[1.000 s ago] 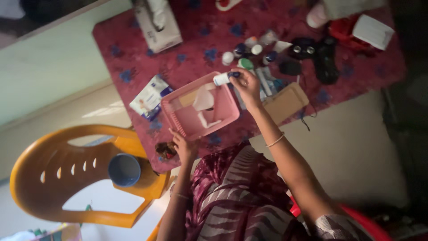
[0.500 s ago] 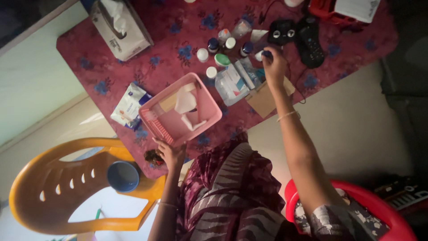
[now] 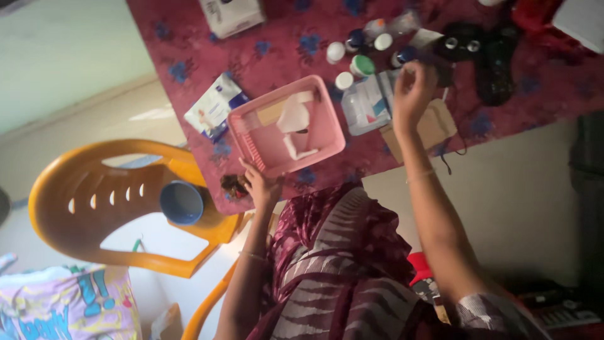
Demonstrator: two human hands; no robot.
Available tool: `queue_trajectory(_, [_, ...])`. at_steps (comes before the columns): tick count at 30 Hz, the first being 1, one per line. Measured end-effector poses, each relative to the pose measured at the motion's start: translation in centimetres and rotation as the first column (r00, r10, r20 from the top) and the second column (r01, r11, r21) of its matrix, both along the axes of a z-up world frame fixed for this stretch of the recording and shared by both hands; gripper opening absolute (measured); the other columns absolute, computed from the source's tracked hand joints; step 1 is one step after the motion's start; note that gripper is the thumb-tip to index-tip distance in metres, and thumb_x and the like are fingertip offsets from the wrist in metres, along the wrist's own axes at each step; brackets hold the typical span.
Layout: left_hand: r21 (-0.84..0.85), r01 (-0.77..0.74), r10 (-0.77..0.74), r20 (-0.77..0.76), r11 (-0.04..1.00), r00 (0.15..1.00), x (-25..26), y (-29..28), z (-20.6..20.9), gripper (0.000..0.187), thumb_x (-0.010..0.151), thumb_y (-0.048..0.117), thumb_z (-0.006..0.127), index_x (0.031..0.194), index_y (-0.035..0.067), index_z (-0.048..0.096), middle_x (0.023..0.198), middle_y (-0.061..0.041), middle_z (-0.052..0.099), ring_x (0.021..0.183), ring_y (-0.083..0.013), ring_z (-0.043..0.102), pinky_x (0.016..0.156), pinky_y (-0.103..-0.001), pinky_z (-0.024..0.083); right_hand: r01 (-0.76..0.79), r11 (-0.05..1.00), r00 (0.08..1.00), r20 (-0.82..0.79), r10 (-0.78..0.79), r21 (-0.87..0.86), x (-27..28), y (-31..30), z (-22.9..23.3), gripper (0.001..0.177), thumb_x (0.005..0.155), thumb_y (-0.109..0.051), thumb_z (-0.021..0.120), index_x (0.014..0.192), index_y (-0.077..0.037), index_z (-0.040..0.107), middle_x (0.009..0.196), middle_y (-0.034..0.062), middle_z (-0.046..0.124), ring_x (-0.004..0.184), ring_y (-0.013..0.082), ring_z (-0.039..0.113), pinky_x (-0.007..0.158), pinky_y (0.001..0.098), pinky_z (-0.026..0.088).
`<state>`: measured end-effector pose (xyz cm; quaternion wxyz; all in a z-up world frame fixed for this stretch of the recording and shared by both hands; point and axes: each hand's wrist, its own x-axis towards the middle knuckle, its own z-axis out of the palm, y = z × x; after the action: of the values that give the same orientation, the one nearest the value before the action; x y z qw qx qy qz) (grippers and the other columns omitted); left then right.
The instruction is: The person organizes items on a table by moving a tissue box and a packet of wipes, then empties a pink plastic basket containing various bottles, tubes, and a pair of scissors onto the table. The person then wipes the basket with a cloth and places it back on the table.
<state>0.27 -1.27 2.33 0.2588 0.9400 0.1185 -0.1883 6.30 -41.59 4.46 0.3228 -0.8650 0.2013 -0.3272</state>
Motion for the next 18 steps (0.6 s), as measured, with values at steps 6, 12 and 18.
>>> queue_trajectory(6, [-0.025,0.014,-0.013,0.044,1.0,0.999,0.1,-0.2,0.4,0.14,0.071,0.04,0.09,0.16,0.003,-0.012,0.155,-0.029,0.034,0.142,-0.0463,0.037,0.118,-0.064,0.02,-0.553,0.814,0.804,-0.144,0.577,0.178,0.2,14.0,-0.3,0.013,0.094,-0.006,0.071,0.107,-0.006,0.068,0.105,0.0105,0.07,0.092,0.0255,0.07,0.075,0.0355,0.057])
queue_trajectory(12, [-0.085,-0.036,0.042,0.061,0.996,0.997,0.0,-0.4,1.3,0.141,0.07,0.041,0.091,0.159,0.004,-0.011,0.155,-0.025,0.035,0.142,-0.0437,0.04,0.116,-0.068,0.021,-0.821,0.551,0.558,-0.419,0.717,-0.152,5.1,19.2,-7.7,0.038,0.081,0.004,0.061,0.116,-0.006,0.068,0.127,0.0116,0.065,0.106,0.03,0.066,0.087,0.0395,0.056])
queue_trajectory(18, [-0.113,-0.074,0.084,0.081,0.991,0.993,-0.4,-0.9,1.1,0.139,0.07,0.042,0.091,0.161,0.007,-0.009,0.155,-0.022,0.037,0.14,-0.0422,0.044,0.114,-0.07,0.025,-0.823,0.465,0.567,-0.503,0.652,-0.326,7.6,18.7,-11.7,0.017,0.086,-0.008,0.067,0.102,-0.012,0.07,0.117,0.0098,0.067,0.117,0.0299,0.062,0.098,0.0453,0.05])
